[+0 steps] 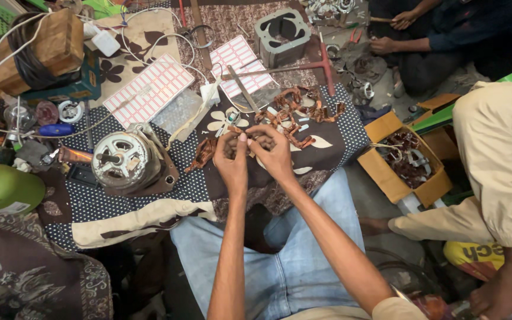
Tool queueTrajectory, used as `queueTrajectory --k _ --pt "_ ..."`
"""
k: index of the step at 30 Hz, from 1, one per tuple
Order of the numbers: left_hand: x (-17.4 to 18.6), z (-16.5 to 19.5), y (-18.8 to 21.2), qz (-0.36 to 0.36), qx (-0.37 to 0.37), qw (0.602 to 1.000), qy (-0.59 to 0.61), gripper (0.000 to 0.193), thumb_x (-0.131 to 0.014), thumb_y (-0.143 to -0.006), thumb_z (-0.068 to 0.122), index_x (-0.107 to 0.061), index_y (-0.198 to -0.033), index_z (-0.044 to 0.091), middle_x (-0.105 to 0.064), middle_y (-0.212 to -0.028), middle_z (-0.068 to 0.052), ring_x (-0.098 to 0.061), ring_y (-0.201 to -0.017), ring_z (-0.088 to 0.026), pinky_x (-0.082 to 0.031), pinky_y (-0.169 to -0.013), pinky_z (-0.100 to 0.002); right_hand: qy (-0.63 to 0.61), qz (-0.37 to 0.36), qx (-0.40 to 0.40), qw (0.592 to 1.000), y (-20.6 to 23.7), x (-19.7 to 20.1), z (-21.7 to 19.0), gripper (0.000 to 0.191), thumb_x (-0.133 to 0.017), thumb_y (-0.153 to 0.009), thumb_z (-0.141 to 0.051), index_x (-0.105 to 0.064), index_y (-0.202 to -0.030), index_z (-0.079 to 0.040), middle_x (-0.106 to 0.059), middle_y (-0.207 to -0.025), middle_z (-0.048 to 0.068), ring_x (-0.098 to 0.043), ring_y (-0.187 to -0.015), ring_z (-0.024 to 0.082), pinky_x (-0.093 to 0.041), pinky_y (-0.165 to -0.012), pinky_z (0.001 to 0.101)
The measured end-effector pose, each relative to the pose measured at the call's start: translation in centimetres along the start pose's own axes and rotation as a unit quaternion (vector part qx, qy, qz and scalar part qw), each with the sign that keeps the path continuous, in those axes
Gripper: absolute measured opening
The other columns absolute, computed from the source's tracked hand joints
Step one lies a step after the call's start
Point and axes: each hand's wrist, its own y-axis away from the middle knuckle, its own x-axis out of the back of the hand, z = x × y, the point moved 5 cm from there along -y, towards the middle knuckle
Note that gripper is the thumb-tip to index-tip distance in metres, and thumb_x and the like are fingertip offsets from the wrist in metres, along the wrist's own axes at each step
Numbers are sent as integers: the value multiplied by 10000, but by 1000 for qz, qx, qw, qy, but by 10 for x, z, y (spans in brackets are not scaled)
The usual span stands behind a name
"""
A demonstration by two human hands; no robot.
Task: The person sits at a cluttered workbench and shapes small copper wire and strip components by hand, bending and folding each piece and setting it with a growing pile of finished copper parts. Other workers handle similar motor parts on the floor nearby.
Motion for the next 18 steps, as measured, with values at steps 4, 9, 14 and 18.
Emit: queueTrajectory --k 4,9,14,18 --pt "1 -3 0 2 6 1000 -5 174 -721 -984 124 -671 -1088 -5 -664 -818 -3 -577 -717 -41 -464 -640 -214 4 3 5 1000 0 0 1 229 -697 -934 13 -682 -1163 17 -691 -871 4 -608 -758 27 -480 -656 196" --pt "1 0 1 2 1 1000 -18 168 -716 -984 126 -671 -1075 -7 -673 -857 1 -587 -742 -38 -477 -653 -214 15 5 11 1000 1 1 0 217 -698 -937 -4 -684 -1153 15 -702 -890 7 -626 -770 27 -500 -674 195" --pt "0 2 0 1 9 1000 -11 176 -721 -979 124 -670 -1086 -7 -663 -825 -5 -574 -725 -41 -462 -645 -215 9 6 5 1000 0 -1 -2 230 -697 -928 -7 -682 -1157 15 -705 -894 3 -627 -769 24 -497 -668 194" --pt "1 1 1 8 12 1000 -18 175 -714 -969 128 -662 -1072 -3 -687 -850 6 -600 -743 -35 -482 -651 -209 22 10 -2 1000 2 0 -2 213 -698 -928 -13 -677 -1138 13 -709 -882 4 -641 -748 27 -498 -646 194"
